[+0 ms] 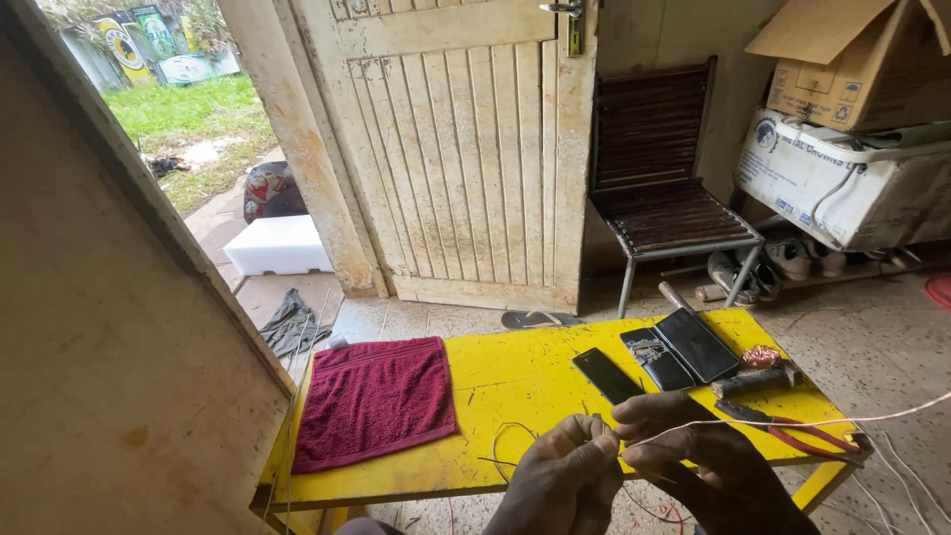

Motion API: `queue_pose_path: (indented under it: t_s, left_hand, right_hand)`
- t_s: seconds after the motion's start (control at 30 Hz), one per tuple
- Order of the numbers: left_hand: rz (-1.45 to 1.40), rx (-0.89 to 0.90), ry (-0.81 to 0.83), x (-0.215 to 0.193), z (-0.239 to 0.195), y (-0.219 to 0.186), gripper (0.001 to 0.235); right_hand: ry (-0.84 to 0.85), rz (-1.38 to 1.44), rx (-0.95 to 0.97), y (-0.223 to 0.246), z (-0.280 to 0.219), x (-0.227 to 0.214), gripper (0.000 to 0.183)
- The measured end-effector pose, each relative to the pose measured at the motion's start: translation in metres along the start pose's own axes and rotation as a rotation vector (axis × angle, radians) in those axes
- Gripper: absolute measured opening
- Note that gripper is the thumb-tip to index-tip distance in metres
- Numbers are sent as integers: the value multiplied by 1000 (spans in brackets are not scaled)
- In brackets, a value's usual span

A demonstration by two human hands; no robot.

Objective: Stripping the insulation from electrical wires and twisting the copper strands together.

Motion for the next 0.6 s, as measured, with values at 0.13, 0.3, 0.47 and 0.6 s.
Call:
queue_pose_path:
  t_s: [0.13,0.3,0.47,0.6]
  left_hand:
    - [63,-34,60,6,-6,1,12]
    - [149,-76,90,16,-11,9,18]
    - [177,-31,82,12,-8,20,13]
    - [270,-8,-29,5,-3,30,12]
  right_hand:
    - [118,60,-100,15,12,7,12]
    - [140,78,-134,20,8,9,5]
    - [149,125,-16,10,4,12,19]
    - [59,481,22,-30,-12,15,8]
Point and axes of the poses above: each hand's wrist, its own z-axis towards the middle knuckle, its own x-axis out of the palm, y = z × x, the point moved 10 cm from there along z, towards the middle knuckle, and after that the axes turned 13 degrees about y, right-handed, at the moved point
